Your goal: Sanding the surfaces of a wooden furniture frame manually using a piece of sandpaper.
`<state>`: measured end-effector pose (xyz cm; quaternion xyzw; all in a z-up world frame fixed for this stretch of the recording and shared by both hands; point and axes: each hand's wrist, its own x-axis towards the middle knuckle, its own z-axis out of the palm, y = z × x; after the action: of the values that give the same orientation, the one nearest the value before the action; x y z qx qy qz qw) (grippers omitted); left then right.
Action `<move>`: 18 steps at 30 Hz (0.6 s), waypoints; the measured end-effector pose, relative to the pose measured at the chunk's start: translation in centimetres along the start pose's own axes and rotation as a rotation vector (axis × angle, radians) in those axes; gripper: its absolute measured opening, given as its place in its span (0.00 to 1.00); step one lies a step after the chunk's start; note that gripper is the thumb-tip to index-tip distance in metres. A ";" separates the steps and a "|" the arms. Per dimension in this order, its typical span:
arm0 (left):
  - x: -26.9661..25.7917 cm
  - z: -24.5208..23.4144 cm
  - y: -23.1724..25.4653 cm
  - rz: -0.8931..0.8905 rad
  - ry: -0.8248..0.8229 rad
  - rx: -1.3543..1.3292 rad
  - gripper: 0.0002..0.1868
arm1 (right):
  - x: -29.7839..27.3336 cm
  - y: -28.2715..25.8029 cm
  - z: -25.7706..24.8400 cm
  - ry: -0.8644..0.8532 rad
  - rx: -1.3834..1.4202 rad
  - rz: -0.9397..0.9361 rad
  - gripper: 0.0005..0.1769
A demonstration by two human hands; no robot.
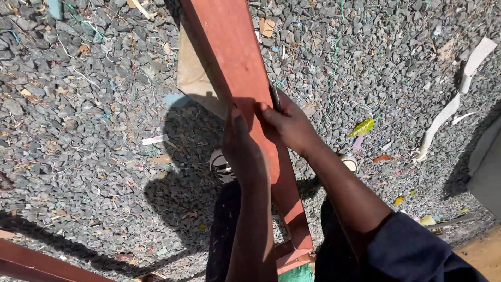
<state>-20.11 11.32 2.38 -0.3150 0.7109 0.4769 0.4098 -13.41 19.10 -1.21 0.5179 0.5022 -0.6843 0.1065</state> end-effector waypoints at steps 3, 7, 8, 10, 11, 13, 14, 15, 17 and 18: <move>-1.0 0.5 1.0 0.152 -0.006 -0.023 0.31 | 6.0 -9.6 -1.4 -0.106 0.137 -0.389 0.23; -0.5 1.4 0.4 0.331 0.013 -0.064 0.28 | 1.6 -5.2 -1.0 -0.183 0.251 -0.454 0.31; -0.6 1.6 0.4 0.260 0.036 -0.009 0.31 | -1.6 -3.8 -1.2 -0.161 0.213 -0.228 0.34; -0.3 2.6 0.9 0.205 0.064 0.027 0.34 | -5.4 1.3 -2.4 -0.149 0.161 -0.023 0.38; -0.7 2.8 0.7 0.244 0.080 0.050 0.34 | -7.2 5.2 -3.5 -0.235 0.118 0.109 0.35; -1.8 3.3 0.7 0.291 0.111 0.073 0.34 | -8.4 8.7 -4.5 -0.339 0.072 0.237 0.32; -2.4 3.6 1.1 0.302 0.105 0.110 0.36 | -7.7 8.1 -4.4 -0.376 0.157 0.141 0.34; -3.0 3.9 1.6 0.316 0.094 0.157 0.37 | -6.9 7.5 -4.0 -0.408 0.253 0.045 0.36; -2.6 4.6 0.2 0.366 0.100 0.083 0.34 | -2.3 -0.2 -3.7 -0.344 0.059 0.018 0.27; -2.4 4.8 -0.5 0.405 0.090 0.000 0.31 | -0.2 -4.0 -3.7 -0.263 -0.144 -0.001 0.24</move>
<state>-17.17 15.79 3.25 -0.1867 0.7774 0.5348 0.2735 -13.78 23.85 1.39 0.4147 0.5320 -0.7084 0.2080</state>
